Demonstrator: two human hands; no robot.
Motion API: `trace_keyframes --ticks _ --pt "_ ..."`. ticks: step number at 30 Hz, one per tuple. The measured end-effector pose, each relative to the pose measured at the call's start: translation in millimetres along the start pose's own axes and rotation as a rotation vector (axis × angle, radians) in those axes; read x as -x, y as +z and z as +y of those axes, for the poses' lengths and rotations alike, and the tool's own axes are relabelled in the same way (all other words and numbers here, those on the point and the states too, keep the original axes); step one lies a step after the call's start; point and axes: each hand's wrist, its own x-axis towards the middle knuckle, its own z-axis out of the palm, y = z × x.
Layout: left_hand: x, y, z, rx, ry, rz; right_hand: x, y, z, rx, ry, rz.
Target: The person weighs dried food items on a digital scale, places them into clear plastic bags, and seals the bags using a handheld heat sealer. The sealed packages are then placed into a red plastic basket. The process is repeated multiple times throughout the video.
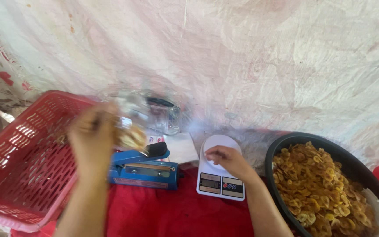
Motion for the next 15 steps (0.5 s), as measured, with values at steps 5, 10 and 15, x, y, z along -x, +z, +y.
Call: trace_keyframes --ticks 5,10,15 --pt "-88 -122 -75 -0.507 0.143 0.191 1 41 -1 0.56 -0.198 -0.088" --pt "-114 -178 -141 -1.001 0.331 0.324 -6 70 1 0.835 -0.26 0.001" --pt "-73 -95 -78 -0.578 0.377 0.111 -32 85 16 1.046 -0.377 0.093"
